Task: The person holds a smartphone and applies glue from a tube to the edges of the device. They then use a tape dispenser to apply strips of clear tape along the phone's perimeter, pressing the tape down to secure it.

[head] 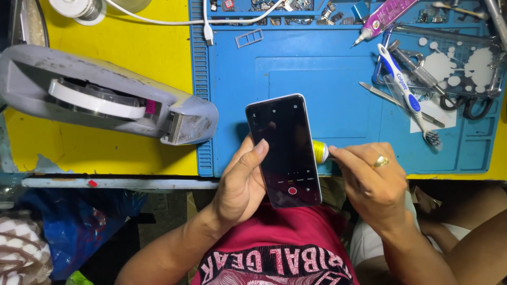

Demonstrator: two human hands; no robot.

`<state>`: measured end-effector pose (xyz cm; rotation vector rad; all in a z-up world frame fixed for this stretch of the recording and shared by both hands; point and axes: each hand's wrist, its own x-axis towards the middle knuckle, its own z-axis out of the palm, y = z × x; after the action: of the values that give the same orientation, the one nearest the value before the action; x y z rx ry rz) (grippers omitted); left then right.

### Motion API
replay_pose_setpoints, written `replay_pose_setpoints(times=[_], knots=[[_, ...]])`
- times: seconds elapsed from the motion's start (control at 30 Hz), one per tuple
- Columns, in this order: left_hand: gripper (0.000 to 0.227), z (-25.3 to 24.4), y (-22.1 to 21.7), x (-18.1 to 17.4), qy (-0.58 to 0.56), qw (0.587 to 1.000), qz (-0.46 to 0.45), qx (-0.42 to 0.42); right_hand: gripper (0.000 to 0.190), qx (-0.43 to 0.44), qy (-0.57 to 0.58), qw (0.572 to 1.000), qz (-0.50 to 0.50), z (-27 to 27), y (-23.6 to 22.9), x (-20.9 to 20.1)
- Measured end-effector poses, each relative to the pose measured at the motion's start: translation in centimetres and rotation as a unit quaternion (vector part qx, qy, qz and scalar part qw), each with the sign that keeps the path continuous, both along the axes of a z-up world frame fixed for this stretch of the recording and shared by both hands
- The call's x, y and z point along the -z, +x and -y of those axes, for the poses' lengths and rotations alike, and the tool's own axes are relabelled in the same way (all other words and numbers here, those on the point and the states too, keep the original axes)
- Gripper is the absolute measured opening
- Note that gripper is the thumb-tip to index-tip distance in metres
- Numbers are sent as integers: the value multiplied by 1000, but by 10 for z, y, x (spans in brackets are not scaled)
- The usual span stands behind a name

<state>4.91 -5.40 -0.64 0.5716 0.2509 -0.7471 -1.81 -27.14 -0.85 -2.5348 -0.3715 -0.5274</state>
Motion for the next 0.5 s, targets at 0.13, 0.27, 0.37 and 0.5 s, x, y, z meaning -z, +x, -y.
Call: replay_pose_setpoints(times=[0.13,0.27,0.37,0.5], knots=[[50,-1,-2,4,-15,1000,-18,-15,44,-2,33,992,-120,6,-4,-8],[45,-2,-2,7,-31,999,-22,-21,30,0,78,990,-119,8,-6,-1],[46,-3,0,10,-40,999,-9,-10,27,8,111,990,-82,5,-4,-2],[51,-5,2,10,-32,999,-14,1,18,-3,161,985,-57,4,-5,0]])
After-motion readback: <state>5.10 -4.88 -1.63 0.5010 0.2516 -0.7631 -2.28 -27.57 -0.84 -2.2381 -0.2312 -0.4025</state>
